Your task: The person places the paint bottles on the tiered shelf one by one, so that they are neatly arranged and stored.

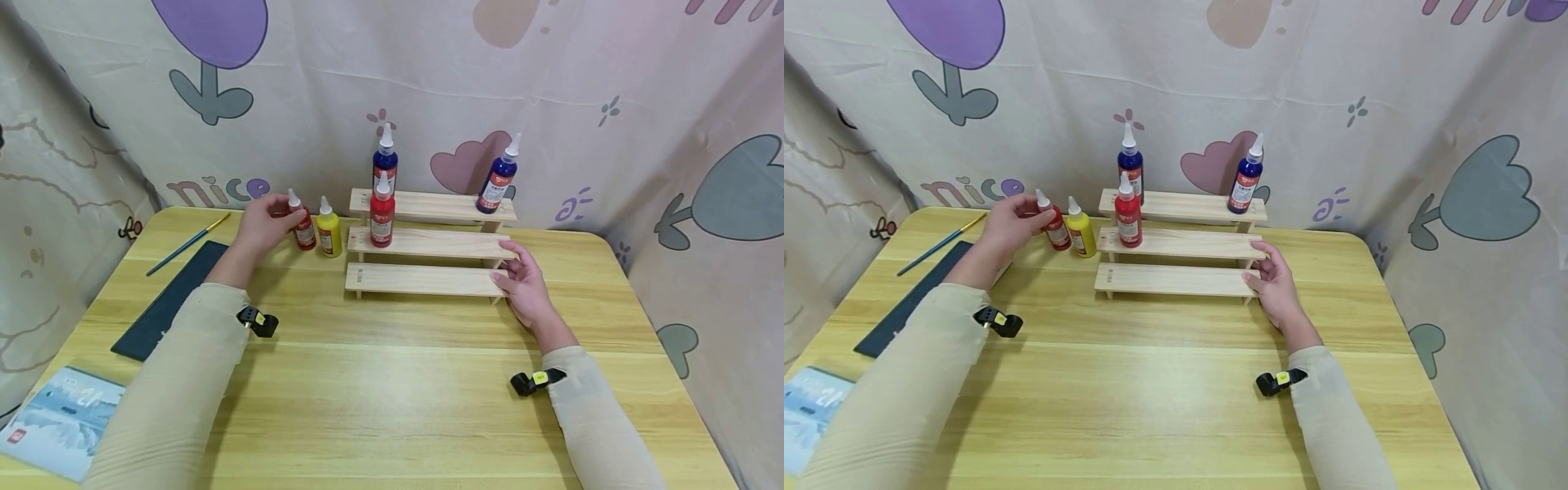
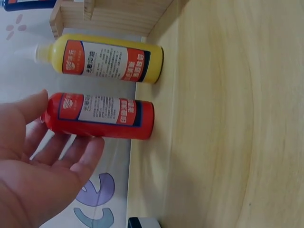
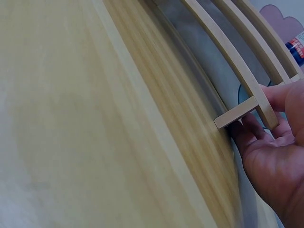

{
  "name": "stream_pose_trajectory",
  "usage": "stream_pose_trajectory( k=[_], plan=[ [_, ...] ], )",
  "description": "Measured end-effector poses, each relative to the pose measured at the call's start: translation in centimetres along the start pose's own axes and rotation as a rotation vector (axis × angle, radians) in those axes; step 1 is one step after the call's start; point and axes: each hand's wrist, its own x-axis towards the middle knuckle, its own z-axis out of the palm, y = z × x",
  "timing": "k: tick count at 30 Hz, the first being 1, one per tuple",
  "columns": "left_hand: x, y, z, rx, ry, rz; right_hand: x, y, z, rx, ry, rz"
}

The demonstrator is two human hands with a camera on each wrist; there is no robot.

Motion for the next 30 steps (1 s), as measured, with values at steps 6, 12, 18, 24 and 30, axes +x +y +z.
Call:
stream_pose_trajectory(
  k=[6, 12, 18, 24, 30],
  plan=[
    [0.0, -0.3, -0.1, -0.044, -0.058, 0.034, -0.1, 0.0, -0.1, 0.008, 0.002, 0.002],
    [0.0, -0.5, -0.1, -0.015, -0.044, 0.068, -0.1, 0.1, -0.2, 0.007, 0.004, -0.001],
    [-0.6, -0.5, -0.1, -0.003, -0.005, 0.041, 0.1, 0.1, -0.2, -0.011, -0.001, -0.007],
    [-1.9, 0.0, -0.1, -0.046, 0.026, -0.003, 0.1, 0.1, -0.2, -0.005, -0.005, -0.009],
    [-3.5, 0.9, -0.2, -0.086, 0.049, -0.025, 0.1, -0.1, -0.1, -0.01, 0.0, -0.005]
  ],
)
